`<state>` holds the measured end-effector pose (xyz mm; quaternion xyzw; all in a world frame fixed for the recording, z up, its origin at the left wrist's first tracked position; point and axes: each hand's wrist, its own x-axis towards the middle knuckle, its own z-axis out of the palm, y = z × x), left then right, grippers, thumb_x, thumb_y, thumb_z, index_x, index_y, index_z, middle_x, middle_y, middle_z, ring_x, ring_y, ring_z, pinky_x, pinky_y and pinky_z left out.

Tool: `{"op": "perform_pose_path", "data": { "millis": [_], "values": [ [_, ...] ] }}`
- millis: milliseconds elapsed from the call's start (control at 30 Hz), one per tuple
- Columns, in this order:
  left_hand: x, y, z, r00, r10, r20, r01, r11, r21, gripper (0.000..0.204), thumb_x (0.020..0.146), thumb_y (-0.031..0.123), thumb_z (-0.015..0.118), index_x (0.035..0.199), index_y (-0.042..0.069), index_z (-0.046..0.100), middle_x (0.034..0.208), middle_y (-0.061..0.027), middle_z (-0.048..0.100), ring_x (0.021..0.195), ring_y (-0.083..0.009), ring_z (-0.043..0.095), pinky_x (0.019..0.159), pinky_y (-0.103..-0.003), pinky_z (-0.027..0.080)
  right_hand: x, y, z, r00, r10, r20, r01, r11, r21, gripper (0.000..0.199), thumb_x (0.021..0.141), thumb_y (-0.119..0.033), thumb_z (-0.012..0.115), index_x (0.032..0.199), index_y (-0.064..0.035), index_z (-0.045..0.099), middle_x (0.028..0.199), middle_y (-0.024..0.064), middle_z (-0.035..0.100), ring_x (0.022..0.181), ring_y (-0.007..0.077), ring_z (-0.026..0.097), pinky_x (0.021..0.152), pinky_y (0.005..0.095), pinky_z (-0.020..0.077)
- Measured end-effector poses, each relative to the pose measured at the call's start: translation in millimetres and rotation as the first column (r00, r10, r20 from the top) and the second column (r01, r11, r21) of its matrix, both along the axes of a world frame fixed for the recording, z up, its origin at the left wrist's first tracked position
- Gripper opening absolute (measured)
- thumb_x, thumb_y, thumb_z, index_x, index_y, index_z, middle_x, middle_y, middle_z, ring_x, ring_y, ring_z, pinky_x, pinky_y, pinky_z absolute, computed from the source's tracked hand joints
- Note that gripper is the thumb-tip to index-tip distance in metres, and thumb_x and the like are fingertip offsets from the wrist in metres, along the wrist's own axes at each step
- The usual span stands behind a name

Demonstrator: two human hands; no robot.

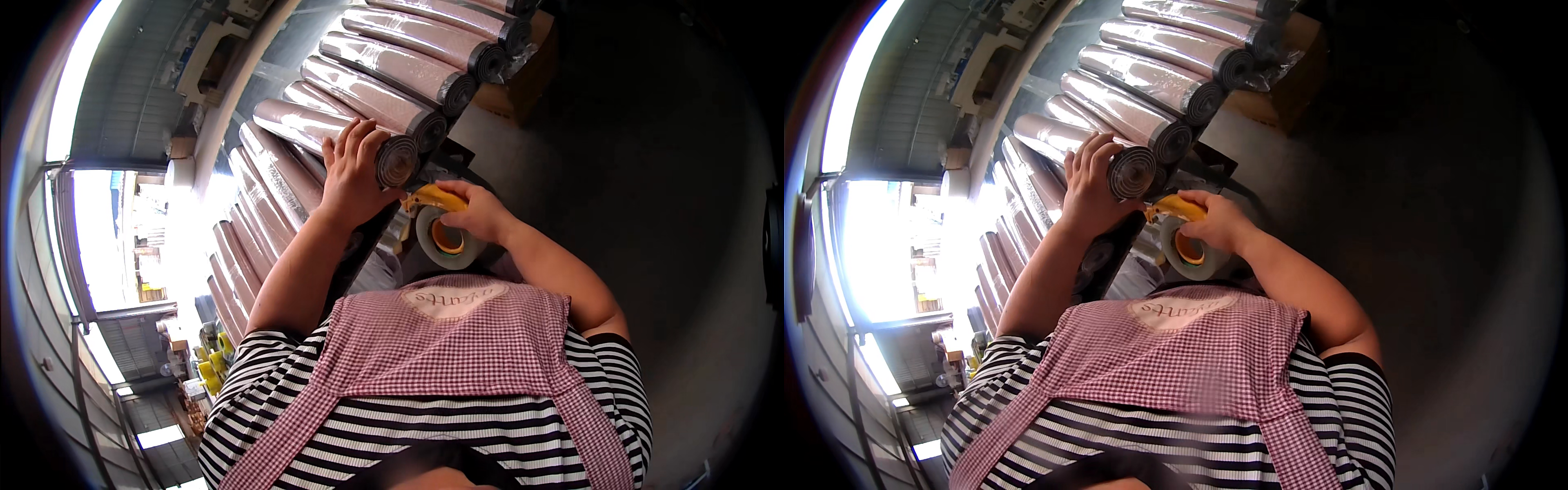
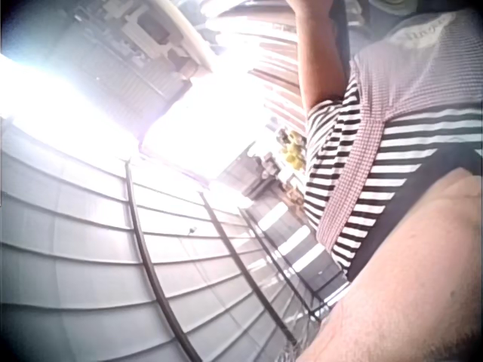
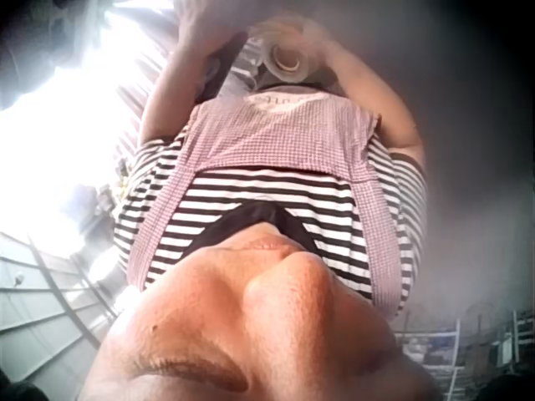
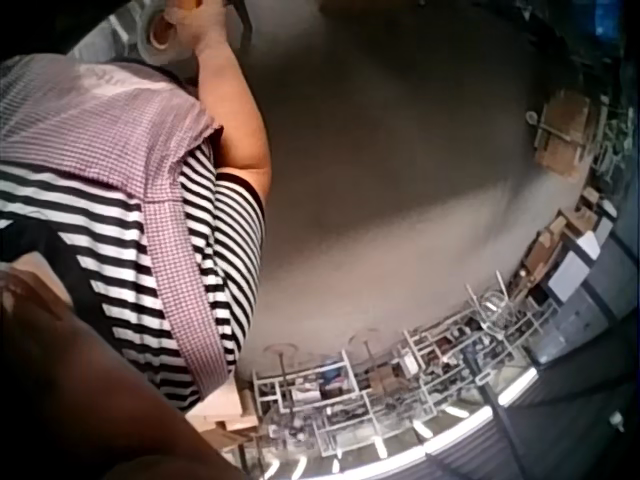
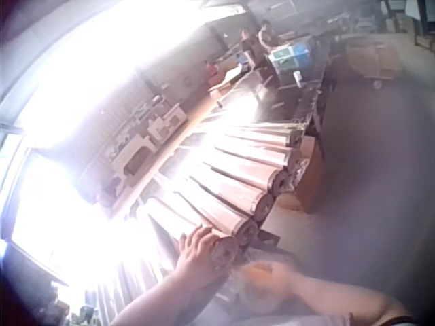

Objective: The person organizes and packs foam rollers, moving them between a large cardboard box and a workspace table. The person then prepares a tape dispenser by loading a roll of tape and applies tape to secure the ends of the foam rollers.

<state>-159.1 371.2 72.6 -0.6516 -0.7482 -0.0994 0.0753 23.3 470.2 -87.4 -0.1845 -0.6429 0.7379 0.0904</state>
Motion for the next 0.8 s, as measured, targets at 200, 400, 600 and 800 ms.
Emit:
{"op": "perform_pose_path", "data": {
  "millis": [200, 400, 600, 800],
  "values": [
    [-17.8, -10.0, -32.6, 0.986, -0.150, -0.076, 0.166, 0.935, 0.315, 0.100, 0.051, 0.040, 0.092, 0.133, 0.014, 0.041, 0.137, -0.0196, 0.044, 0.134, -0.0419, 0.039, 0.109, -0.065, 0.020, 48.2, 7.3, -4.0, 1.000, 0.009, -0.013, -0.011, 0.989, -0.150, 0.070, 0.075, -0.011, 0.073, 0.141, -0.0084, 0.049, 0.132, 0.0106, 0.058, 0.119, 0.0199, 0.056, 0.101, 0.0291, 0.0430],
    [-32.0, -5.0, -69.3, 0.924, -0.163, -0.346, 0.336, 0.778, 0.531, 0.100, 0.063, 0.038, 0.089, 0.141, 0.017, 0.031, 0.134, -0.0223, 0.046, 0.122, -0.0424, 0.048, 0.107, -0.063, 0.028, 98.4, 16.1, -5.2, 0.977, -0.194, -0.087, 0.152, 0.923, -0.352, 0.071, 0.078, 0.002, 0.068, 0.144, -0.0062, 0.044, 0.137, 0.0091, 0.052, 0.125, 0.0197, 0.051, 0.107, 0.0320, 0.0393],
    [-29.5, -1.1, -56.3, 0.937, -0.181, -0.299, 0.317, 0.802, 0.507, 0.072, 0.071, 0.028, 0.081, 0.132, 0.015, 0.044, 0.129, -0.0177, 0.052, 0.121, -0.0393, 0.052, 0.111, -0.060, 0.026, 135.0, 32.1, 6.9, 0.907, -0.365, -0.209, 0.225, 0.842, -0.491, 0.072, 0.080, 0.001, 0.062, 0.147, -0.0054, 0.037, 0.137, 0.0111, 0.052, 0.124, 0.0205, 0.053, 0.107, 0.0336, 0.0410],
    [-31.3, -21.2, -20.8, 0.970, -0.216, -0.113, 0.243, 0.894, 0.376, 0.066, 0.071, 0.021, 0.077, 0.129, 0.007, 0.048, 0.133, -0.0164, 0.052, 0.129, -0.0368, 0.048, 0.114, -0.056, 0.025, 103.1, 76.4, 52.6, 0.895, -0.399, -0.197, 0.187, 0.739, -0.647, 0.046, 0.090, -0.018, 0.057, 0.130, 0.0015, 0.049, 0.111, 0.0102, 0.062, 0.096, 0.0175, 0.063, 0.088, 0.0295, 0.0526]
  ]
}}
